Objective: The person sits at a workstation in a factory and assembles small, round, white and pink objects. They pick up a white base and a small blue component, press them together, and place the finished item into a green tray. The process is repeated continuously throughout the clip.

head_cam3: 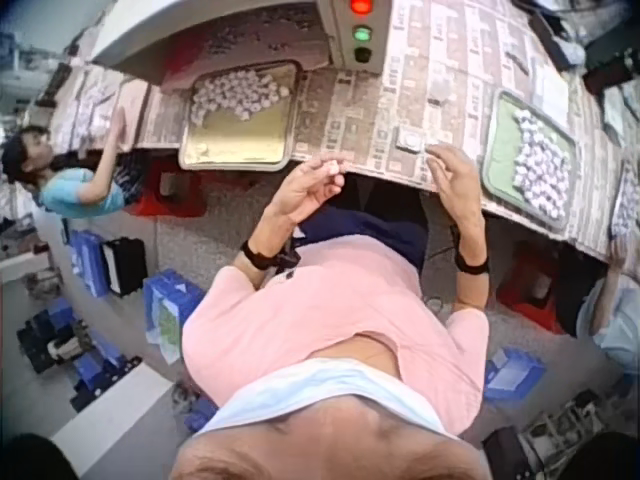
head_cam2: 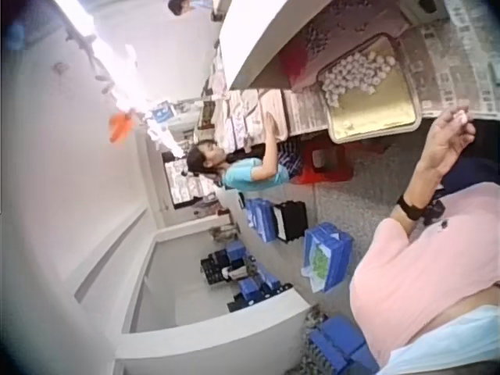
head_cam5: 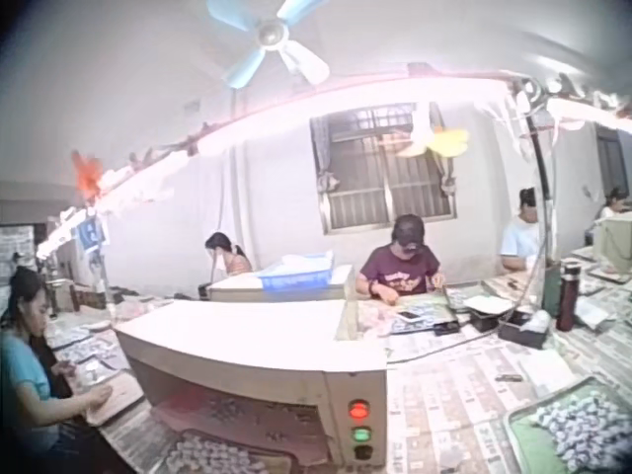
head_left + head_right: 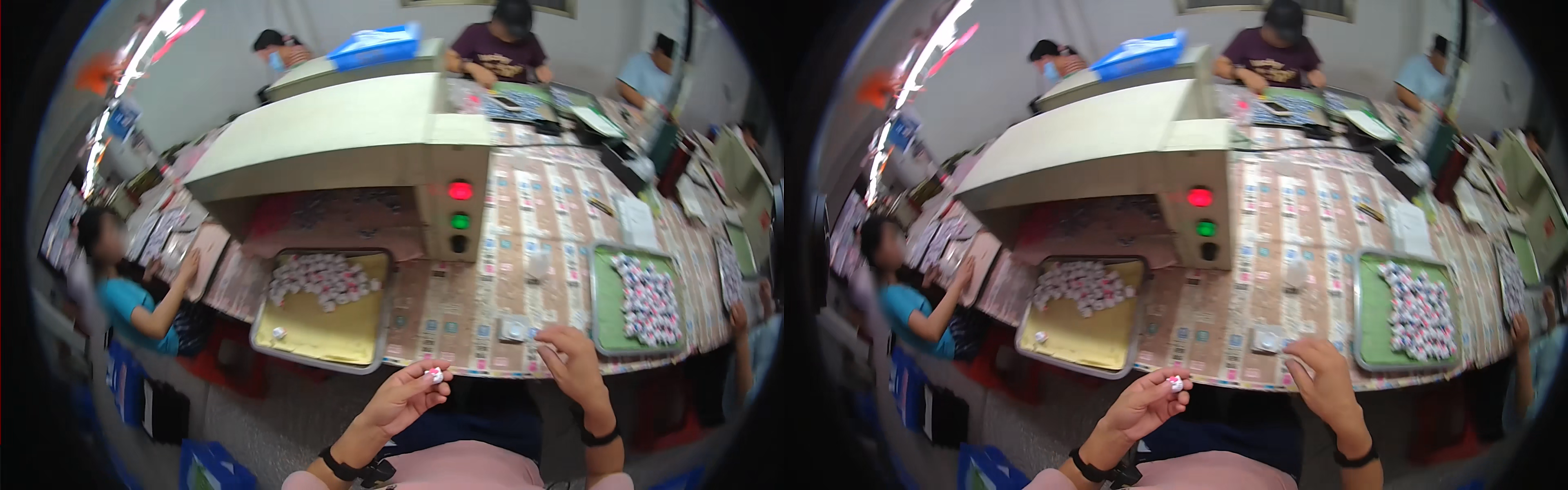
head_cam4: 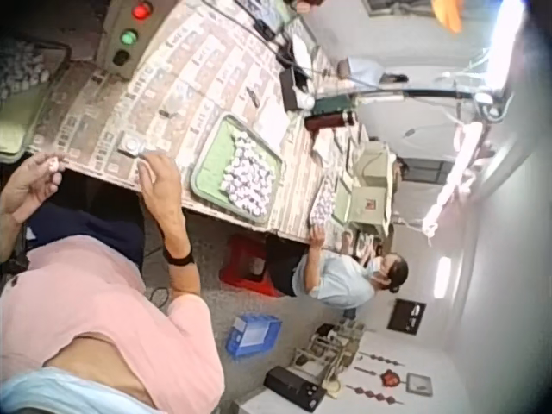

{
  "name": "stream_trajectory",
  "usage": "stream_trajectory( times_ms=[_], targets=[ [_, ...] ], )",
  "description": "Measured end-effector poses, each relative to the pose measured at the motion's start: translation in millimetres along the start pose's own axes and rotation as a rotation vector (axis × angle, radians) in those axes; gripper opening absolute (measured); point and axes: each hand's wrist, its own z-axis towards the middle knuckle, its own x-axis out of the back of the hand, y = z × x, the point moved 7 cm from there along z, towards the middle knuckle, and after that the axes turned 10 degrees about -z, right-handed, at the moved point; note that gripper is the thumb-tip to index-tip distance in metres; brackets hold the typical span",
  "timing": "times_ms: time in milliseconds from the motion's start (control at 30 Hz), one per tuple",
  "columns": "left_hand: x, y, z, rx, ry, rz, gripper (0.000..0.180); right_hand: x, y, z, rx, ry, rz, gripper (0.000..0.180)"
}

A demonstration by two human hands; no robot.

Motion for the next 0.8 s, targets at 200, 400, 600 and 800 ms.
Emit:
stream_trajectory(
  times_ms=[200,400,600,800],
  targets=[
    [25.9,60.7,-34.7,-0.277,0.090,-0.051,0.021,-60.3,-99.2,10.0,0.166,-0.222,0.092,0.019],
    [57.5,134.6,-77.0,-0.649,0.260,0.060,0.018,-118.0,-167.0,63.3,0.238,-0.287,0.173,0.024],
    [90.6,166.7,-102.0,-0.765,0.277,0.002,0.017,-186.5,-182.0,153.7,0.190,-0.196,0.102,0.035],
    [91.8,153.6,-109.1,-0.720,0.262,-0.056,0.017,-260.8,-110.0,247.0,0.026,-0.062,-0.425,0.058]
  ],
)
